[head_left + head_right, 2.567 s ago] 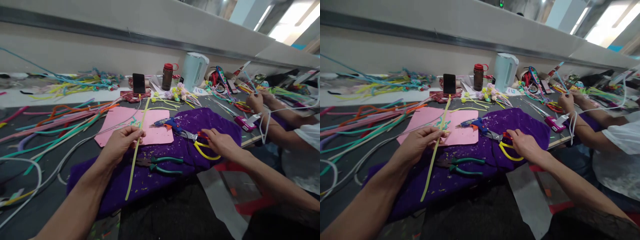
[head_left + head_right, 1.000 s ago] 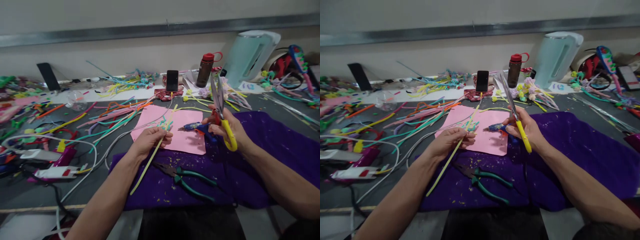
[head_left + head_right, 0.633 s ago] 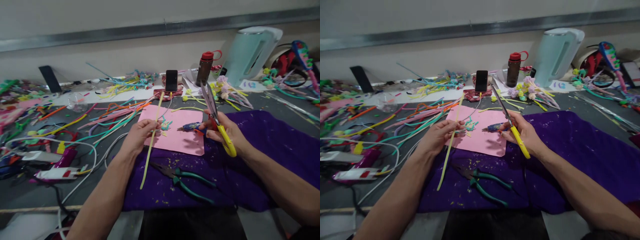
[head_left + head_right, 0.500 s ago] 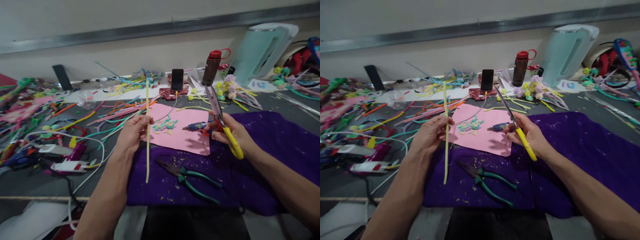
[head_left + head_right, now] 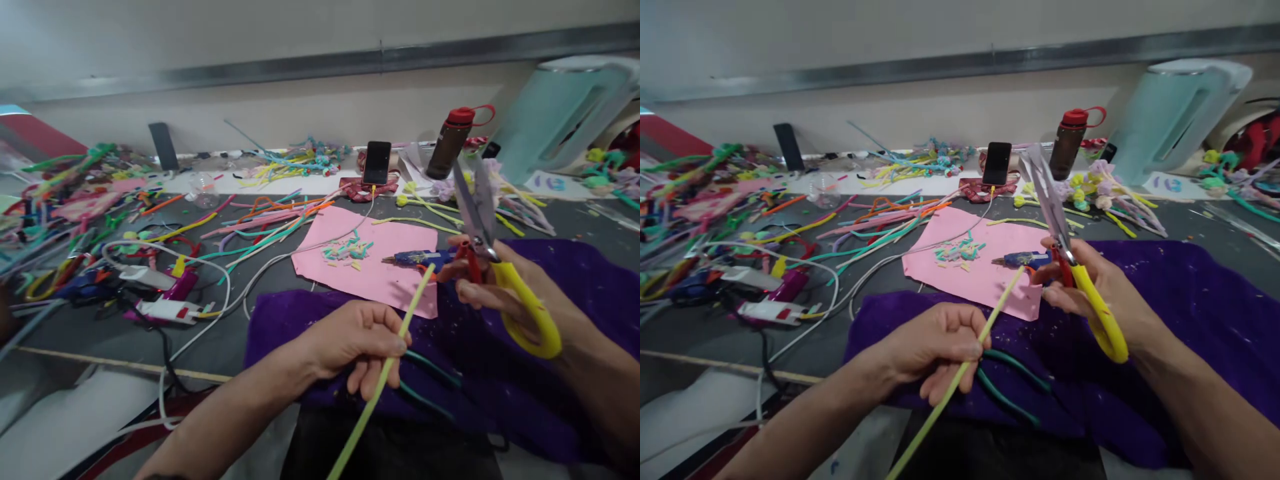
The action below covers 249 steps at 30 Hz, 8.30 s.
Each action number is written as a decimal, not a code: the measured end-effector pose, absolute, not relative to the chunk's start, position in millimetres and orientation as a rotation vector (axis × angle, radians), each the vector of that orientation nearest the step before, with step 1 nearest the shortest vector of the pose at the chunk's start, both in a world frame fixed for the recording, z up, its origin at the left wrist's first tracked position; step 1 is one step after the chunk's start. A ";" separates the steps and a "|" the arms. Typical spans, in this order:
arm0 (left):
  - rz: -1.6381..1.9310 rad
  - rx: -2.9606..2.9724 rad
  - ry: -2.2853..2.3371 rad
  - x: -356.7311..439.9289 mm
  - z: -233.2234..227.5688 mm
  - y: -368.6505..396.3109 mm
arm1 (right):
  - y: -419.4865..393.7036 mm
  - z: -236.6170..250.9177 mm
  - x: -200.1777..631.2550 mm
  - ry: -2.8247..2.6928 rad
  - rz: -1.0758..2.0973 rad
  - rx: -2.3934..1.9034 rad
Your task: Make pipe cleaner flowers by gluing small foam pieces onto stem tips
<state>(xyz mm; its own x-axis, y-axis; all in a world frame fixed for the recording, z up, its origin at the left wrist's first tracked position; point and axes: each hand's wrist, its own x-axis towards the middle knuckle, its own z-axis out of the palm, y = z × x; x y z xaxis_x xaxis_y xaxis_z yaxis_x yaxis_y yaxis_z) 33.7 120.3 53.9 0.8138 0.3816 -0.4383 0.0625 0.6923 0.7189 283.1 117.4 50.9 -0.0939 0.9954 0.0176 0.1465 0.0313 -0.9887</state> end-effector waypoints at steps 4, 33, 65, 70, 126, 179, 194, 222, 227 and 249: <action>0.145 0.801 0.625 41.2 49.9 113.6 | 116.0 53.6 274.7 -1.389 1.249 -1.197; 0.331 1.018 0.750 49.8 52.2 121.1 | 116.7 61.2 248.6 -1.418 1.369 -1.079; 0.584 1.018 0.792 37.2 42.8 146.3 | 83.4 70.7 275.9 -1.742 1.487 -1.753; 0.577 1.034 0.749 34.5 40.0 144.1 | 79.1 72.0 271.8 -1.769 1.468 -1.769; 0.368 1.484 0.984 33.1 26.8 143.7 | 112.5 70.6 265.0 -1.608 1.786 -1.788; 0.411 1.240 0.837 35.1 28.3 143.9 | 95.2 74.1 272.1 -1.487 1.725 -1.760; 0.501 1.198 0.813 37.1 35.9 138.5 | 82.4 58.0 244.9 -1.697 1.556 -1.771; 0.439 1.236 0.820 35.7 25.9 142.4 | 102.5 66.1 264.6 -1.473 1.765 -1.749; 0.545 1.164 0.812 36.8 32.4 141.7 | 85.2 72.6 260.2 -1.618 1.654 -1.681; 0.527 1.184 0.823 40.0 28.1 141.7 | 87.1 58.2 236.7 -1.571 1.637 -1.751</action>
<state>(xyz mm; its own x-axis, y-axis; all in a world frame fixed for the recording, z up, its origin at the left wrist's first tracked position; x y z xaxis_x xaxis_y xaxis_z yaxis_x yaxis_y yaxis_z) 40.0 141.7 28.1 0.6090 0.7419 -0.2805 0.0562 0.3125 0.9483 236.7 87.1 58.2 -0.2300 0.8125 -0.5356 0.5013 -0.3728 -0.7808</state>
